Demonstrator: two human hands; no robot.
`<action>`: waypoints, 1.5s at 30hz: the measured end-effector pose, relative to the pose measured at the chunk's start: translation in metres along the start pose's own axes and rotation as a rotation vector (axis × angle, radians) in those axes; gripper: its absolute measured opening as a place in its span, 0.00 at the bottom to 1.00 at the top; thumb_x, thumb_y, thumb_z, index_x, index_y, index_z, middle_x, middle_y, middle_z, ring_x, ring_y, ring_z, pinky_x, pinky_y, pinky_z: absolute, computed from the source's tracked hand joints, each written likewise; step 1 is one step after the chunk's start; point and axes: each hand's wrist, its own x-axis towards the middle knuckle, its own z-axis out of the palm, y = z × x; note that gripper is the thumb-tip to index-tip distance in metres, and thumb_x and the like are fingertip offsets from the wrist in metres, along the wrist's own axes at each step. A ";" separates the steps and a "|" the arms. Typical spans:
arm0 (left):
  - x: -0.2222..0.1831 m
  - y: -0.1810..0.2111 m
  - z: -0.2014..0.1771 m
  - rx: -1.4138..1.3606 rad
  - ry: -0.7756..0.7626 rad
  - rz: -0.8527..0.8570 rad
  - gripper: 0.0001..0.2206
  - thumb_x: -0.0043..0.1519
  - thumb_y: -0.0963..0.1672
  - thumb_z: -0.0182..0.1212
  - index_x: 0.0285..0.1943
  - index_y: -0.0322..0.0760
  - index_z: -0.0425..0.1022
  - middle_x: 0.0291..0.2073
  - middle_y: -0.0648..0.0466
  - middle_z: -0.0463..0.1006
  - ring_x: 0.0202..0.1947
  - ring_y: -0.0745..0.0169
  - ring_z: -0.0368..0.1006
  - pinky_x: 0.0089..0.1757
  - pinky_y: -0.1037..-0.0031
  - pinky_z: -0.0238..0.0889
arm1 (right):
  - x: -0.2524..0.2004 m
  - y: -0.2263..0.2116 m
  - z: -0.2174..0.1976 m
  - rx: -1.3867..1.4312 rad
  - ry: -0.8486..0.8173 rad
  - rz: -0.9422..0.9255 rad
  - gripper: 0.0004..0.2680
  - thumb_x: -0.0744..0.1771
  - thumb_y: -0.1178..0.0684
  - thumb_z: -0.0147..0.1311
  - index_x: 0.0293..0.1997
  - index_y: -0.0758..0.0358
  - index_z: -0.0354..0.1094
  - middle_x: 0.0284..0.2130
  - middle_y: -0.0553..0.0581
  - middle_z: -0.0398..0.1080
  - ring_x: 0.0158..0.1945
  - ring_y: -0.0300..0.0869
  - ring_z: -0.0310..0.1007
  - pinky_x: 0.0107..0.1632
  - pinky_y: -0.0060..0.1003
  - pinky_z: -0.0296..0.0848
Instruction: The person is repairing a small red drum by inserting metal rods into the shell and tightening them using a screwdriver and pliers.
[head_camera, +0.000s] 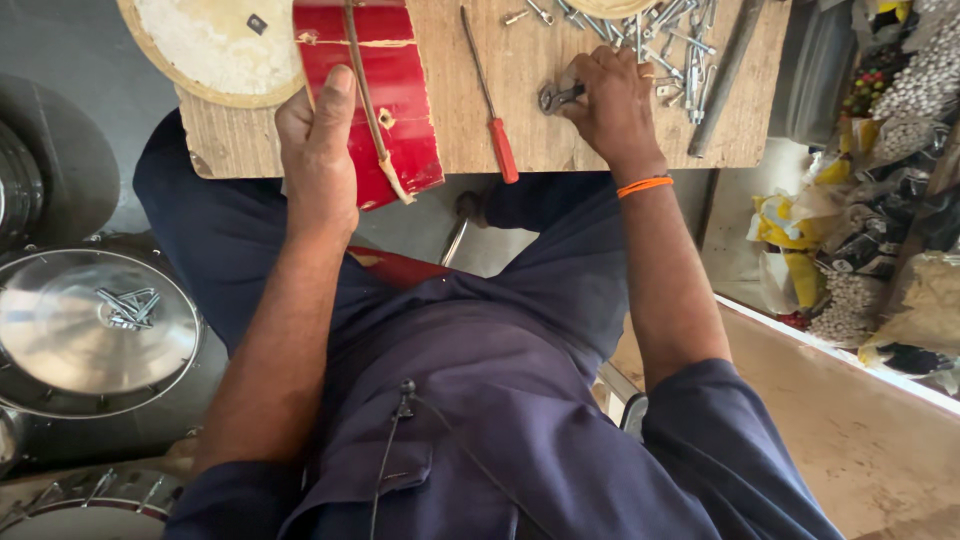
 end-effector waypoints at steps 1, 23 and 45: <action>0.000 0.001 0.000 0.003 0.000 -0.007 0.16 0.73 0.51 0.60 0.42 0.34 0.76 0.30 0.64 0.71 0.31 0.78 0.59 0.38 0.78 0.57 | 0.002 -0.004 -0.004 -0.035 -0.002 -0.015 0.13 0.60 0.55 0.71 0.43 0.59 0.71 0.41 0.56 0.70 0.52 0.56 0.66 0.52 0.53 0.61; 0.004 0.005 0.008 -0.006 0.010 0.008 0.18 0.72 0.53 0.58 0.40 0.35 0.77 0.31 0.62 0.74 0.31 0.75 0.63 0.39 0.76 0.59 | -0.010 0.048 -0.022 0.592 -0.262 0.136 0.04 0.67 0.64 0.63 0.42 0.64 0.73 0.37 0.55 0.78 0.42 0.39 0.79 0.46 0.34 0.77; 0.014 -0.018 0.023 -0.002 0.103 0.010 0.19 0.73 0.53 0.51 0.38 0.35 0.66 0.30 0.62 0.65 0.34 0.74 0.60 0.40 0.74 0.59 | 0.058 -0.033 0.013 0.830 0.167 0.108 0.07 0.69 0.62 0.58 0.50 0.67 0.67 0.36 0.56 0.73 0.36 0.42 0.78 0.38 0.37 0.79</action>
